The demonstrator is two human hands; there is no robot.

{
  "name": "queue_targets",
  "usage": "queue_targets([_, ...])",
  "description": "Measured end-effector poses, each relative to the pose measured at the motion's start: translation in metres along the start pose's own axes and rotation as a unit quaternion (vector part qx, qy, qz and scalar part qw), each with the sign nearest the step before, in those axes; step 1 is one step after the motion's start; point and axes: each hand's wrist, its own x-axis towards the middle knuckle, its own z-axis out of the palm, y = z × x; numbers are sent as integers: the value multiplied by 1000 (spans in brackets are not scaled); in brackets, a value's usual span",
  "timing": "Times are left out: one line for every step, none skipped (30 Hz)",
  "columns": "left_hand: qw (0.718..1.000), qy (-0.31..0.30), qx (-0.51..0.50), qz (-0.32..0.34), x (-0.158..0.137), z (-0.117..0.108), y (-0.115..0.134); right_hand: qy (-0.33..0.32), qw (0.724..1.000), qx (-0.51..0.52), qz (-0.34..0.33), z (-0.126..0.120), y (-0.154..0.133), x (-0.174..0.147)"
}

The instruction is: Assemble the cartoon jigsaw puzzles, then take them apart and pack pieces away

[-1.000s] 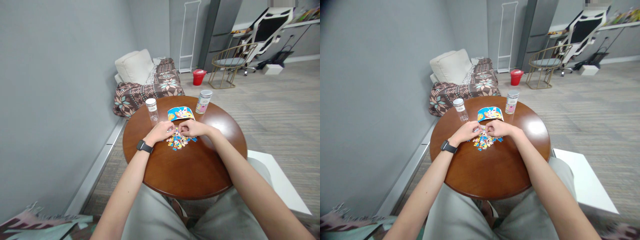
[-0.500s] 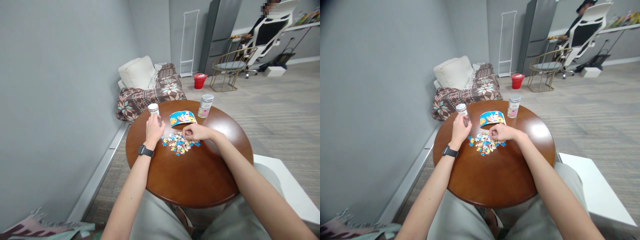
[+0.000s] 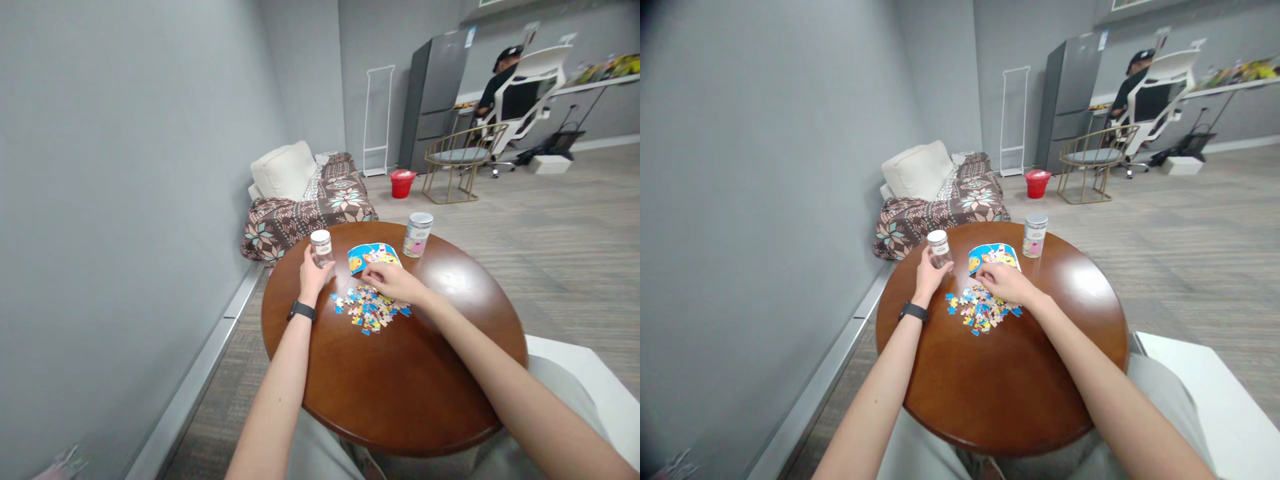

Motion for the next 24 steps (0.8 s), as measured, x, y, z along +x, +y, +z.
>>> queue_targets([1000, 4, 15, 20, -2, 0, 4, 26, 1000, -3, 0, 4, -3, 0])
queue_targets([998, 6, 37, 44, -5, 0, 8, 52, 999, -6, 3, 7, -7, 1])
queue_targets([995, 7, 65, 77, -8, 0, 13, 77, 997, -4, 16, 9, -10, 1])
queue_targets([989, 8, 97, 111, -12, -1, 18, 107, 994, 6, 29, 10, -13, 1])
queue_targets([982, 9, 122, 142, -16, -2, 23, 135, 990, 19, 39, 11, -16, 1])
queue_targets([974, 6, 142, 176, -20, -3, 29, 154, 987, 31, 44, 10, -19, 1])
queue_targets([964, 0, 163, 211, -25, -4, 34, 167, 984, 43, 46, 9, -21, 0])
queue_targets([953, -9, 183, 243, -29, -6, 39, 178, 982, 49, 50, 7, -22, 0])
queue_targets([942, -14, 205, 266, -33, -7, 44, 182, 981, 49, 52, 5, -22, 0])
queue_targets([932, -18, 223, 285, -37, -7, 47, 182, 981, 44, 54, 4, -23, -1])
queue_targets([921, -21, 237, 308, -40, -8, 50, 180, 981, 35, 55, 2, -22, -1])
queue_targets([912, -22, 247, 326, -41, -8, 53, 178, 982, 24, 56, 1, -22, -2])
queue_targets([904, -22, 255, 341, -42, -8, 54, 177, 982, 13, 57, 0, -22, -2])
queue_targets([898, -23, 262, 353, -43, -7, 55, 179, 982, 4, 59, 0, -22, -3])
queue_targets([893, -26, 269, 360, -43, -6, 55, 184, 981, -5, 61, 0, -22, -3])
queue_targets([890, -34, 276, 362, -43, -5, 55, 190, 980, -14, 63, 0, -23, -3])
queue_targets([889, -45, 281, 360, -43, -4, 55, 196, 978, -22, 63, 1, -24, -3])
queue_targets([890, -57, 283, 354, -43, -3, 55, 202, 977, -30, 61, 1, -25, -3])
queue_targets([893, -68, 281, 346, -44, -2, 55, 209, 976, -35, 57, 1, -26, -3])
queue_targets([898, -77, 275, 336, -45, -2, 55, 215, 975, -36, 52, 2, -26, -3])
queue_targets([903, -84, 267, 326, -46, -1, 56, 219, 974, -34, 46, 2, -26, -3])
queue_targets([909, -89, 259, 315, -47, -2, 57, 222, 974, -31, 39, 2, -26, -3])
queue_targets([914, -96, 251, 305, -48, -3, 58, 223, 974, -27, 33, 3, -26, -3])
queue_targets([918, -106, 244, 295, -49, -4, 59, 222, 974, -23, 28, 3, -25, -3])
